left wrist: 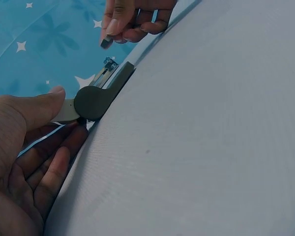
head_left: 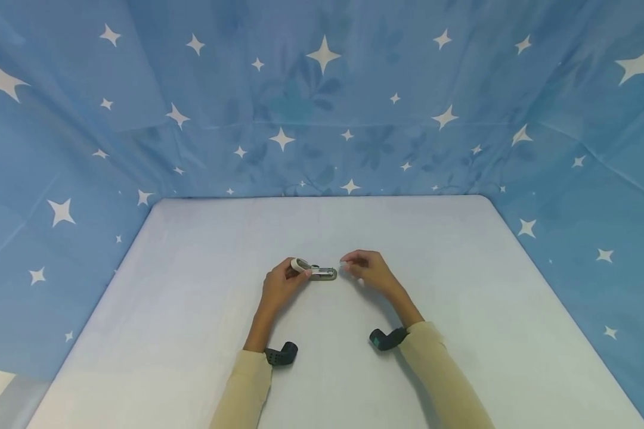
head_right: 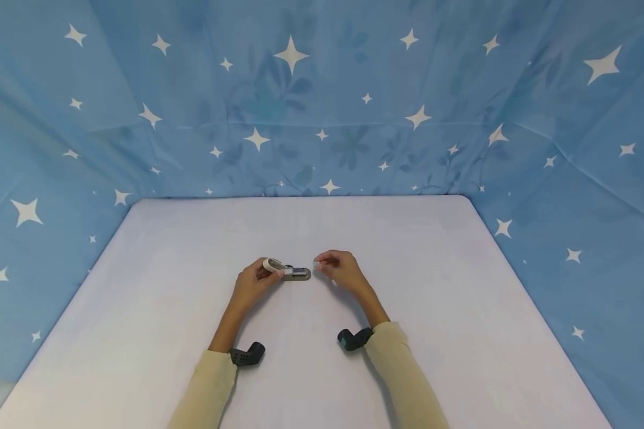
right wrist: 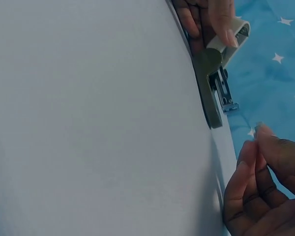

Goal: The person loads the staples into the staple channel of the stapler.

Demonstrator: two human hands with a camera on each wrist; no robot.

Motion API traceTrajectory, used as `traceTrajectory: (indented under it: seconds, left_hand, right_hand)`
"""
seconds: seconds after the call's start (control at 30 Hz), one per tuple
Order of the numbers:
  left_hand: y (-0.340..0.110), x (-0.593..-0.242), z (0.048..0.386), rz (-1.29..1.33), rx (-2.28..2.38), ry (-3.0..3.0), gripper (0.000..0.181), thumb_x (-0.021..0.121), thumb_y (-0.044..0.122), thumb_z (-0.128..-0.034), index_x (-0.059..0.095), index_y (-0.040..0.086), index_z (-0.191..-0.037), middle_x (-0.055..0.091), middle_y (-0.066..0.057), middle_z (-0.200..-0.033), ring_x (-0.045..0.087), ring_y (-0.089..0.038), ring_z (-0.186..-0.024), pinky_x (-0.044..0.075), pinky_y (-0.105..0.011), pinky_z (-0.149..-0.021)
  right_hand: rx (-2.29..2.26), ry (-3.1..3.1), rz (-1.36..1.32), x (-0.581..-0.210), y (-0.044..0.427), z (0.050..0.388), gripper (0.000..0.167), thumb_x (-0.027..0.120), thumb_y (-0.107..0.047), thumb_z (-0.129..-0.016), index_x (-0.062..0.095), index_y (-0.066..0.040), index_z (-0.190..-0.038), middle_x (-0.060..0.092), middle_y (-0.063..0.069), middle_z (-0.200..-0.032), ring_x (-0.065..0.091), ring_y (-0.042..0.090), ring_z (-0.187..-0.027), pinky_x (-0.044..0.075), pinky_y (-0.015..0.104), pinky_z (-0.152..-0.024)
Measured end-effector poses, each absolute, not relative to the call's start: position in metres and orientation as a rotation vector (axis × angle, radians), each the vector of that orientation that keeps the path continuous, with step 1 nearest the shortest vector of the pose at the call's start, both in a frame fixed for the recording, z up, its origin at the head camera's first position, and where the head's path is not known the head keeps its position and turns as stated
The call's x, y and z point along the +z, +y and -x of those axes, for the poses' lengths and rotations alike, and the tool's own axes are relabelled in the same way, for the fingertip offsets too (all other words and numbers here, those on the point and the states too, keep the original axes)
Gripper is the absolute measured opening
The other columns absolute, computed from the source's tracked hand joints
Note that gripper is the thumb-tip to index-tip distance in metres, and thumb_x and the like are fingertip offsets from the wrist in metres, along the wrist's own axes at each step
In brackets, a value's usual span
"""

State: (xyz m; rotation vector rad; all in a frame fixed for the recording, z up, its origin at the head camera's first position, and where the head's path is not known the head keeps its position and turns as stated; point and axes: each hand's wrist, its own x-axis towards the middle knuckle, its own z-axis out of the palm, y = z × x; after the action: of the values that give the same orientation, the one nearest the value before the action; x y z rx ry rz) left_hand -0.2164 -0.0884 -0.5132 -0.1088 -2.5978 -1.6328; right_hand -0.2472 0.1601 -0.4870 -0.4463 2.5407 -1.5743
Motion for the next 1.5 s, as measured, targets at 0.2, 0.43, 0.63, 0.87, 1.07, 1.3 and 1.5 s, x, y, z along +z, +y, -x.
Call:
traceTrajectory:
  seconds: [0.2,0.43,0.63,0.87,1.07,1.3,1.5]
  left_hand:
    - [-0.089,-0.51,0.217,0.1,-1.615,-2.622,0.031,0.075,0.033,-0.0864,0.068,0.015,-0.11,0.074,-0.007,-0.109,0.071,-0.024,-0.104,0.055,-0.041,-0.092]
    - [-0.089,-0.509,0.216,0.092,-1.636,-2.617,0.031,0.075,0.033,-0.0863,0.068,0.014,-0.11,0.074,-0.008,-0.109,0.07,-0.025,-0.105,0.054,-0.041,-0.093]
    - [-0.091,-0.509,0.215,0.079,-1.646,-2.607,0.032,0.075,0.035,-0.0866,0.068,0.015,-0.112,0.074,-0.008,-0.111,0.07,-0.024,-0.105,0.055,-0.041,-0.093]
    - [-0.09,-0.51,0.215,0.085,-1.655,-2.612,0.033,0.074,0.035,-0.087,0.068,0.014,-0.112,0.074,-0.008,-0.112,0.07,-0.025,-0.106,0.054,-0.041,-0.094]
    - [-0.089,-0.511,0.215,0.081,-1.66,-2.608,0.032,0.074,0.035,-0.0869,0.068,0.015,-0.111,0.074,-0.007,-0.111,0.07,-0.024,-0.106,0.054,-0.041,-0.094]
    - [-0.089,-0.511,0.214,0.081,-1.663,-2.605,0.032,0.075,0.035,-0.0865,0.068,0.016,-0.111,0.074,-0.007,-0.109,0.071,-0.024,-0.105,0.054,-0.042,-0.093]
    - [-0.088,-0.511,0.214,0.085,-1.645,-2.606,0.031,0.075,0.034,-0.0863,0.068,0.016,-0.111,0.074,-0.007,-0.11,0.07,-0.024,-0.105,0.054,-0.043,-0.093]
  right_hand:
    - [-1.581,2.548,0.448,-0.488,0.152,0.246,0.023,0.07,-0.014,-0.091,0.07,0.002,-0.107,0.071,0.018,-0.099,0.068,0.022,-0.086,0.053,0.021,-0.074]
    - [-1.581,2.584,0.501,-0.488,0.142,0.244,0.019,0.069,-0.009,-0.09,0.069,0.003,-0.105,0.071,0.018,-0.097,0.067,0.026,-0.086,0.052,0.025,-0.072]
    - [-1.495,2.677,0.519,-0.486,0.13,0.242,0.017,0.072,-0.011,-0.088,0.071,-0.001,-0.102,0.07,0.013,-0.096,0.067,0.024,-0.089,0.052,0.027,-0.074]
    - [-1.448,2.723,0.471,-0.487,0.124,0.239,0.014,0.074,-0.01,-0.086,0.072,-0.005,-0.099,0.068,0.009,-0.095,0.065,0.019,-0.086,0.052,0.027,-0.073]
    - [-1.441,2.74,0.508,-0.488,0.123,0.237,0.014,0.074,-0.007,-0.085,0.072,-0.006,-0.098,0.067,0.008,-0.094,0.065,0.019,-0.085,0.051,0.026,-0.071]
    - [-1.437,2.771,0.53,-0.49,0.122,0.237,0.013,0.075,-0.006,-0.084,0.073,-0.007,-0.097,0.066,0.007,-0.093,0.066,0.02,-0.085,0.052,0.028,-0.073]
    - [-1.4,2.8,0.534,-0.492,0.121,0.238,0.012,0.076,-0.009,-0.084,0.073,-0.008,-0.096,0.066,0.007,-0.092,0.066,0.02,-0.085,0.052,0.029,-0.074]
